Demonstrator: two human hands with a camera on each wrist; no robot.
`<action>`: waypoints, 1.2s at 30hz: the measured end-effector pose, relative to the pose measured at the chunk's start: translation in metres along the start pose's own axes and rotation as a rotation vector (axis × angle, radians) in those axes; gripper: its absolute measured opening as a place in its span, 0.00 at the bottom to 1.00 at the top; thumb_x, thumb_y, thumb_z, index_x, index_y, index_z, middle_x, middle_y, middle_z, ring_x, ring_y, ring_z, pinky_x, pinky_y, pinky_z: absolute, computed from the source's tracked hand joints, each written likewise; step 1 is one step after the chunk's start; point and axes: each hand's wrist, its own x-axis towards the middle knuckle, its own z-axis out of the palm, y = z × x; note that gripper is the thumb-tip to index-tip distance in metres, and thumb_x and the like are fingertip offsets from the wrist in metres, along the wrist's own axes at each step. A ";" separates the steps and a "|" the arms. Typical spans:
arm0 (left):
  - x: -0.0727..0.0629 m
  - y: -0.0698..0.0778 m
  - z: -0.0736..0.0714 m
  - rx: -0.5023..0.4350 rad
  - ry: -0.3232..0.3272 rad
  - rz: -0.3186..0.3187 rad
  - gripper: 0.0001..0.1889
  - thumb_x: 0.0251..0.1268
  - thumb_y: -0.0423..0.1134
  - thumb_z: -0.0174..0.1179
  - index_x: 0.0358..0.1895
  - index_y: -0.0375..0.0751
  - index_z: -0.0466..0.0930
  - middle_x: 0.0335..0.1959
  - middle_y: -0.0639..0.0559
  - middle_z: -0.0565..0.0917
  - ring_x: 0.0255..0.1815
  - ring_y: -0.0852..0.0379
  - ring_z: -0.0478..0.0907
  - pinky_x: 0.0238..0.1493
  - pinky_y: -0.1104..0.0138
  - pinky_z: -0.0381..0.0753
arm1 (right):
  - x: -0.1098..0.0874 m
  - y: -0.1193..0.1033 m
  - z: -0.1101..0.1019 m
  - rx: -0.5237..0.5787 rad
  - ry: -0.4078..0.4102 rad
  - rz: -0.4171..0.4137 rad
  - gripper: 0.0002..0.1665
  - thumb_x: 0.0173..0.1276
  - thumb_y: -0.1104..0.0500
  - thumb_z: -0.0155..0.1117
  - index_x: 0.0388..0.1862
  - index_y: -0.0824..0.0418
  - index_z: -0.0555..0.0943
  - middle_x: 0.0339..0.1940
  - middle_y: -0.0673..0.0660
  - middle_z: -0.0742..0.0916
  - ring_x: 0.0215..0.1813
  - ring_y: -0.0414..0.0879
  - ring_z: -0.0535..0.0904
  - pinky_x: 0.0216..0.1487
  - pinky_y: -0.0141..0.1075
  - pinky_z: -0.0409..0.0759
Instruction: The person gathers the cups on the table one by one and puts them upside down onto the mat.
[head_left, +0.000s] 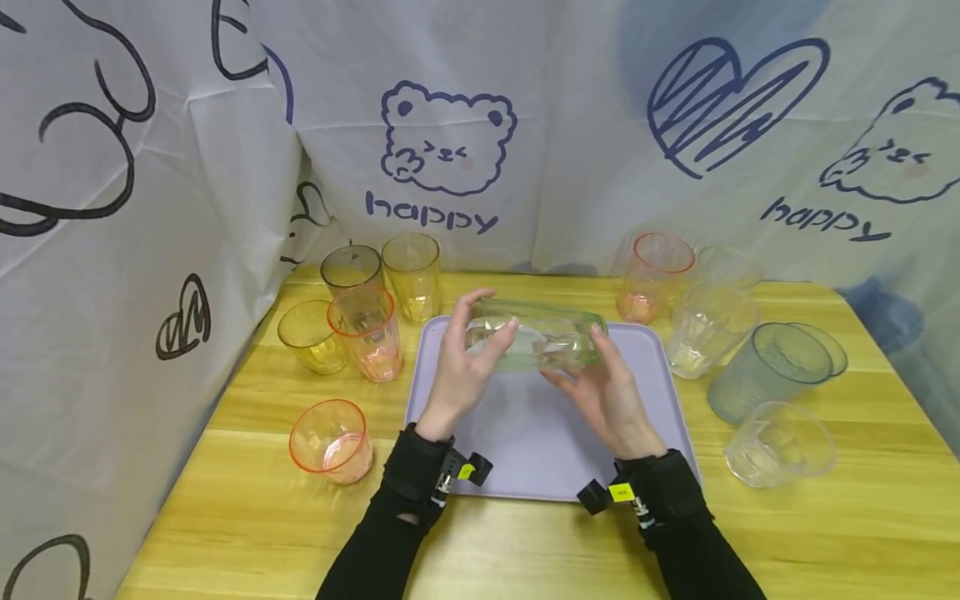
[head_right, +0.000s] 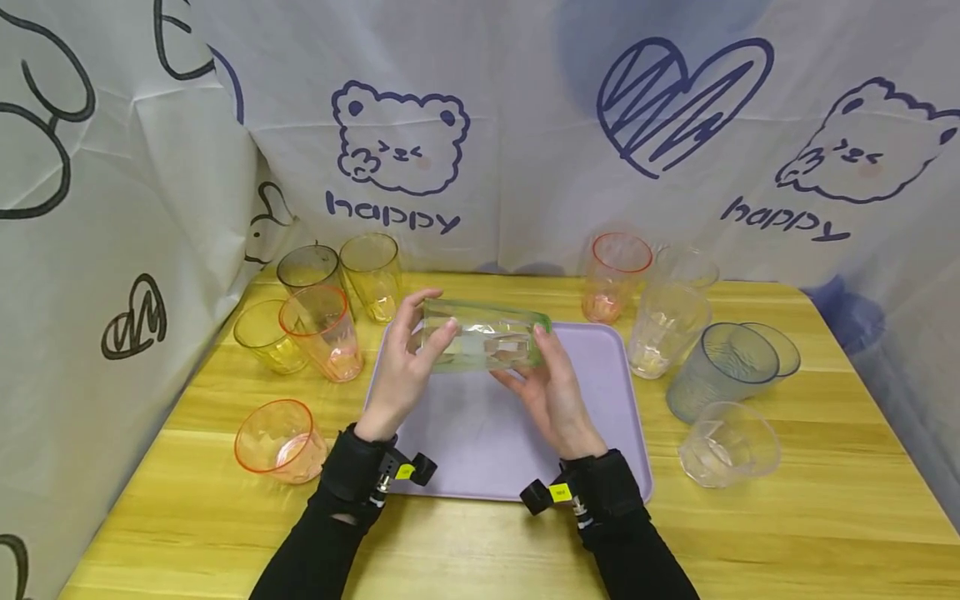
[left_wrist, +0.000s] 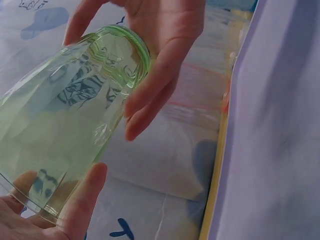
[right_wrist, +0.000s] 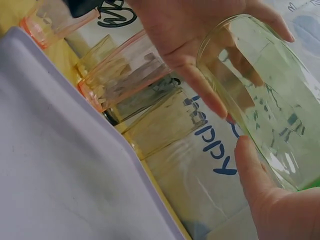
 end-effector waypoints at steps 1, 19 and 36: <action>0.000 0.000 0.002 -0.003 -0.014 -0.006 0.31 0.68 0.46 0.57 0.70 0.36 0.63 0.69 0.36 0.70 0.67 0.36 0.70 0.67 0.41 0.71 | 0.000 -0.001 -0.001 0.002 -0.001 0.000 0.22 0.82 0.42 0.39 0.68 0.46 0.66 0.62 0.48 0.80 0.60 0.42 0.80 0.67 0.41 0.79; -0.001 -0.004 0.001 0.125 -0.113 -0.083 0.32 0.71 0.52 0.54 0.74 0.47 0.61 0.77 0.43 0.64 0.72 0.39 0.69 0.66 0.42 0.76 | -0.003 -0.011 -0.004 -0.082 0.071 -0.047 0.16 0.81 0.46 0.47 0.61 0.48 0.71 0.55 0.46 0.82 0.56 0.39 0.82 0.61 0.39 0.84; -0.008 0.003 0.012 0.877 -0.131 0.399 0.44 0.52 0.58 0.73 0.73 0.52 0.66 0.72 0.44 0.71 0.75 0.44 0.66 0.76 0.49 0.67 | -0.007 -0.015 0.001 -0.727 0.215 -0.239 0.34 0.74 0.59 0.61 0.74 0.62 0.60 0.66 0.62 0.75 0.61 0.39 0.75 0.64 0.33 0.76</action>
